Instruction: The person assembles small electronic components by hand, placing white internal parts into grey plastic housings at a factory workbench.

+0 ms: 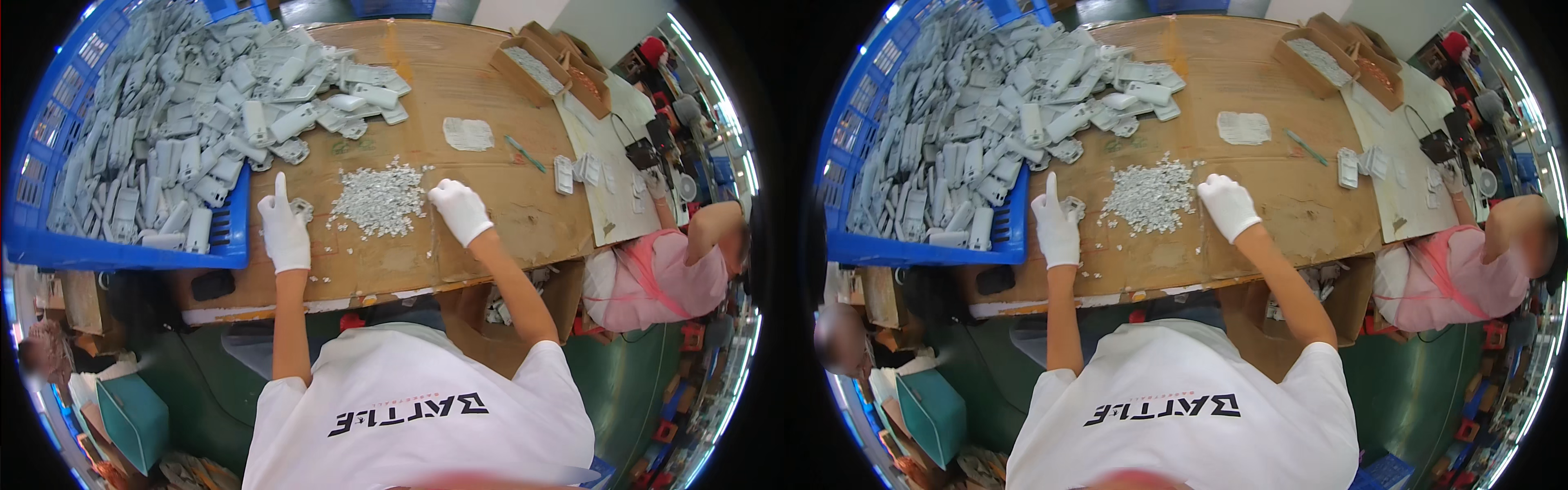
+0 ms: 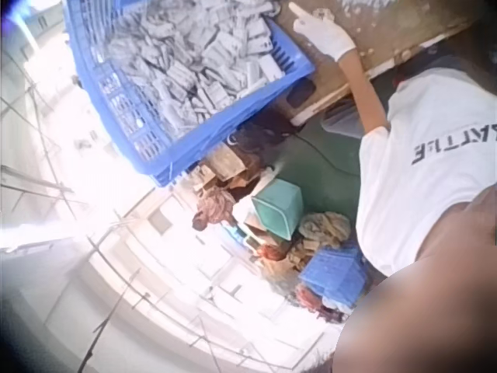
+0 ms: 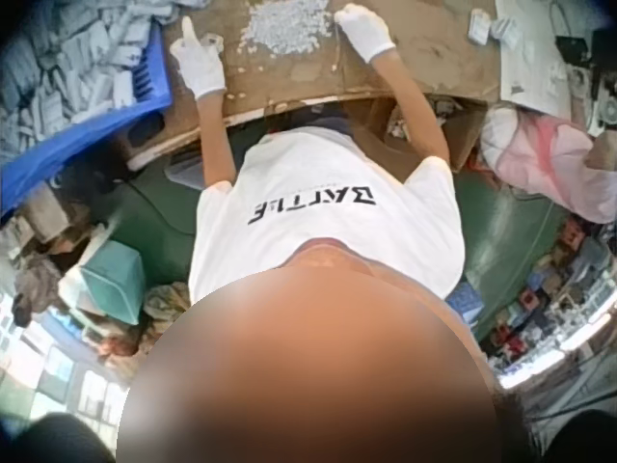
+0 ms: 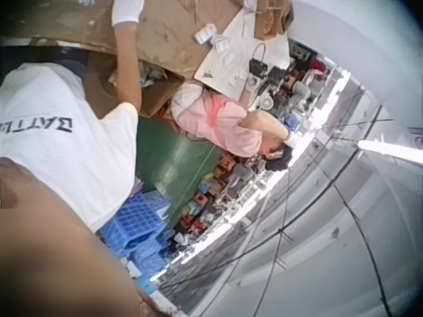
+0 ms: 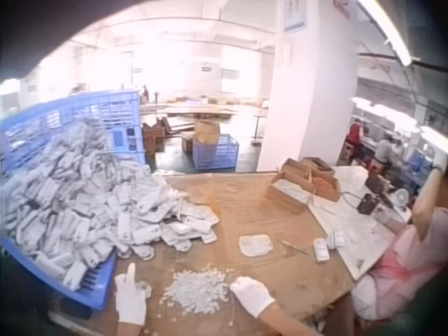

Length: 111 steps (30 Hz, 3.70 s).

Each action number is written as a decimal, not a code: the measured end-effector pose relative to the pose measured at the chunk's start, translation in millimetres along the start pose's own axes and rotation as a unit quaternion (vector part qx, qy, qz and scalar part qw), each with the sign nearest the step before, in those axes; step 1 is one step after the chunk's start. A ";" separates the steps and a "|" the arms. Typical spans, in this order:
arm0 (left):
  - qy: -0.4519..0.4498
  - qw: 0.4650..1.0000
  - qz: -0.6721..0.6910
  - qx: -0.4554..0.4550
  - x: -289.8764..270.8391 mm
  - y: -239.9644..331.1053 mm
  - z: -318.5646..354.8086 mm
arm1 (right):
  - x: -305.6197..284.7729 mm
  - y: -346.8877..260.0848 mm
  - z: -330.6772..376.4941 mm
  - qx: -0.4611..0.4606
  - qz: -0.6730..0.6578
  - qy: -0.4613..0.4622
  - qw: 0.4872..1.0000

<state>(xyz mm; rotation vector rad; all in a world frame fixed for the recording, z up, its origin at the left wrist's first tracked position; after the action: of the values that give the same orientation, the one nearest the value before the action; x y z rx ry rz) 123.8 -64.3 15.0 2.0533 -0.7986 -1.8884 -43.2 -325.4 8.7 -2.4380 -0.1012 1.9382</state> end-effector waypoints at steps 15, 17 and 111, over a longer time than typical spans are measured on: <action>-0.137 0.935 0.309 -0.104 40.4 -29.5 12.3 | 1.1 -25.1 -4.4 -0.065 0.129 0.057 0.988; -0.075 0.968 0.241 0.002 25.8 -14.3 19.7 | 1.1 -31.1 -3.2 -0.088 0.133 0.048 0.986; -0.121 0.953 0.252 0.115 -5.8 86.3 90.9 | 39.3 -95.0 -13.8 0.210 -0.708 0.167 0.653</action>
<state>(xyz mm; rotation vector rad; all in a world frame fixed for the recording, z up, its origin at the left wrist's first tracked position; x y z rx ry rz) 15.4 -115.4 52.5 1.5307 -1.5009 -1.8230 -24.3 -227.8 -20.7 -1.3561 -1.0180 0.6298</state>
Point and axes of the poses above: each hand's wrist, its own z-axis away from the middle knuckle, its own x-axis out of the palm, y = z × x, the point moved 10 cm from there along -z, towards the middle knuckle, and after that the axes turned 11 degrees about -x, right-handed, at the moved point
